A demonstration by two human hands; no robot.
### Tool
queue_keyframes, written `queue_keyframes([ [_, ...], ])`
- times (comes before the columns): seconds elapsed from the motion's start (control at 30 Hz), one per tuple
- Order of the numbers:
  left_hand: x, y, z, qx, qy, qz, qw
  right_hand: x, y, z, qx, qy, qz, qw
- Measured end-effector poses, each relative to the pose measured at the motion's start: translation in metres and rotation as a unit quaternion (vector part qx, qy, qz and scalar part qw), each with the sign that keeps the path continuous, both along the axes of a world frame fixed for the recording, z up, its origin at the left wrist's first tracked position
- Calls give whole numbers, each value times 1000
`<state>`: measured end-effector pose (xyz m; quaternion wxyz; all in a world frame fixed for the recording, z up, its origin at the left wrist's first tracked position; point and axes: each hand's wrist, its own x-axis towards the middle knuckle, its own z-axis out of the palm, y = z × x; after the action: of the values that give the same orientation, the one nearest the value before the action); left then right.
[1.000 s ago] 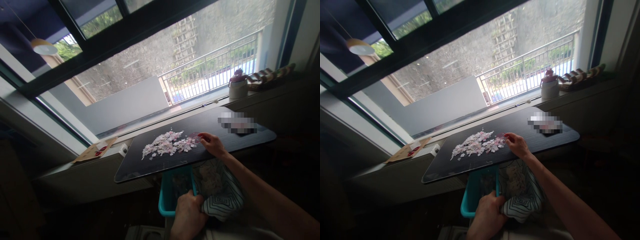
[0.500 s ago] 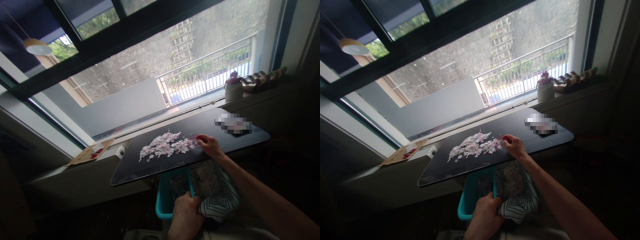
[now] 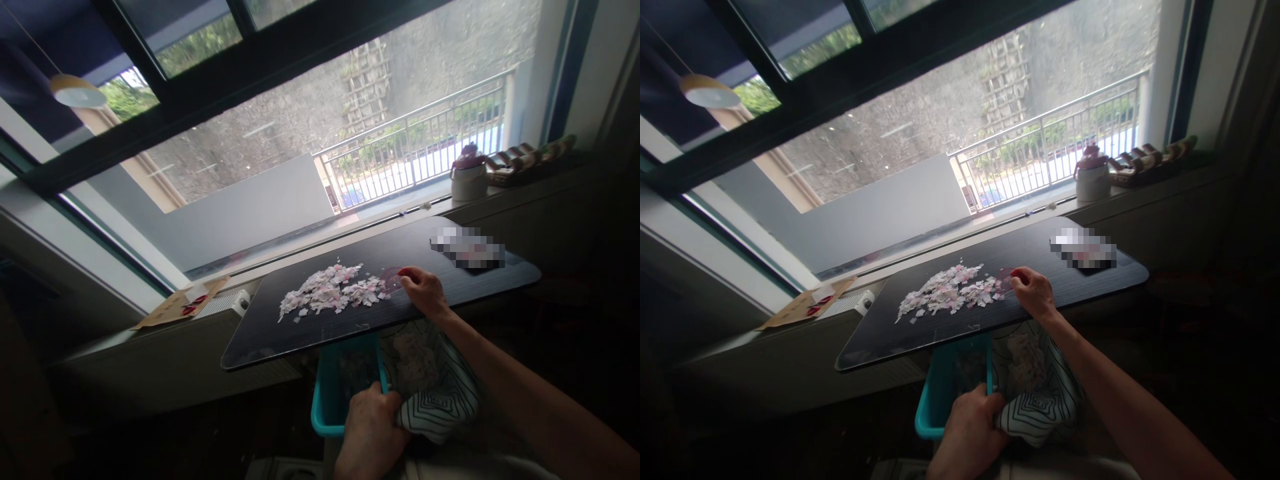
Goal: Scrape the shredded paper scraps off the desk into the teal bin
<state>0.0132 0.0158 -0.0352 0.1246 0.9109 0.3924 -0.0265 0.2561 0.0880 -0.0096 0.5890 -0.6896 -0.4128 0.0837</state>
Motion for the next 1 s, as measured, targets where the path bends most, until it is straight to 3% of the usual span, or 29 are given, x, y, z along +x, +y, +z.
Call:
queue_keyframes([
  [0.2,1,1,1,2,2,2,1000,-1,-1,0,9,5,-41,999],
  [1.0,3,-2,6,0,15,4,1000,3,-1,-3,28,7,92,995],
])
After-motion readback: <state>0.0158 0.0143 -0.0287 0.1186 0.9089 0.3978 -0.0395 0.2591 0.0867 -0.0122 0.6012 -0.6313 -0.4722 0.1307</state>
